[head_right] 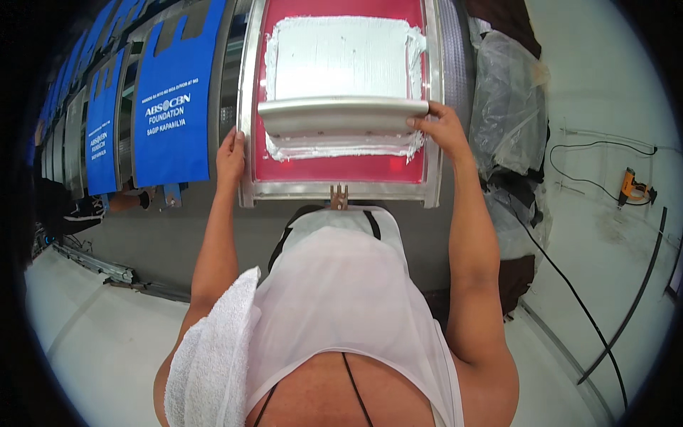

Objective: Manually applying ink through a screen onto fabric surfaces at a printing station.

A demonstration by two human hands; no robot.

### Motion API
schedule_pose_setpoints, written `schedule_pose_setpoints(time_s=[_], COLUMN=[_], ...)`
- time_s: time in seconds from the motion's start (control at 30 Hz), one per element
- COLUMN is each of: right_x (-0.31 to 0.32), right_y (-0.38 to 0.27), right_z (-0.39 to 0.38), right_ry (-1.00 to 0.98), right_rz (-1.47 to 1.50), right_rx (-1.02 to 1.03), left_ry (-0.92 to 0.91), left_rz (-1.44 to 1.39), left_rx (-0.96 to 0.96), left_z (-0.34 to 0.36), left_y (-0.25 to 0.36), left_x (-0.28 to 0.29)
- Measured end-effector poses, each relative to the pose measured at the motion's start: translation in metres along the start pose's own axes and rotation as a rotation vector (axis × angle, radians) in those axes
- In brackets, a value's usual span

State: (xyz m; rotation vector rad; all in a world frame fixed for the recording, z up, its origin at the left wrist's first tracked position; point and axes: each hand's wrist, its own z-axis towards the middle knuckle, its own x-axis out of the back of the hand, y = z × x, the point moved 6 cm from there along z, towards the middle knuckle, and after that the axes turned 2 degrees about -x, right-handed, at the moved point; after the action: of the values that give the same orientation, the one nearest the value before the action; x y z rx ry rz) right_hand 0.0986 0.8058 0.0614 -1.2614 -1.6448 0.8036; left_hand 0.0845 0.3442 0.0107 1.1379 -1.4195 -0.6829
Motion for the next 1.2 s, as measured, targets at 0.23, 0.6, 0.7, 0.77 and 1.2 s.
schedule_pose_setpoints(time_s=[0.23,0.6,0.7,0.77,1.2], right_x=[-0.052,-0.03,-0.041,-0.048,-0.067], right_y=[-0.072,-0.112,-0.082,-0.062,-0.056], right_z=[-0.072,0.08,0.101,0.078,-0.073], right_ry=[0.08,0.234,0.293,0.218,-0.109], right_rz=[-1.092,-1.128,-1.275,-1.244,-1.123], right_rx=[0.27,0.573,0.552,0.521,0.174], left_ry=[-0.336,-0.271,-0.243,-0.338,-0.43], left_rz=[0.568,0.776,0.809,0.875,0.731], left_rx=[-0.669,-0.819,-0.837,-0.744,-0.661], left_z=[-0.05,0.097,0.091,0.07,-0.076], left_y=[0.147,0.179,0.149,0.128,0.123], left_x=[-0.03,-0.099,-0.118,-0.119,-0.064])
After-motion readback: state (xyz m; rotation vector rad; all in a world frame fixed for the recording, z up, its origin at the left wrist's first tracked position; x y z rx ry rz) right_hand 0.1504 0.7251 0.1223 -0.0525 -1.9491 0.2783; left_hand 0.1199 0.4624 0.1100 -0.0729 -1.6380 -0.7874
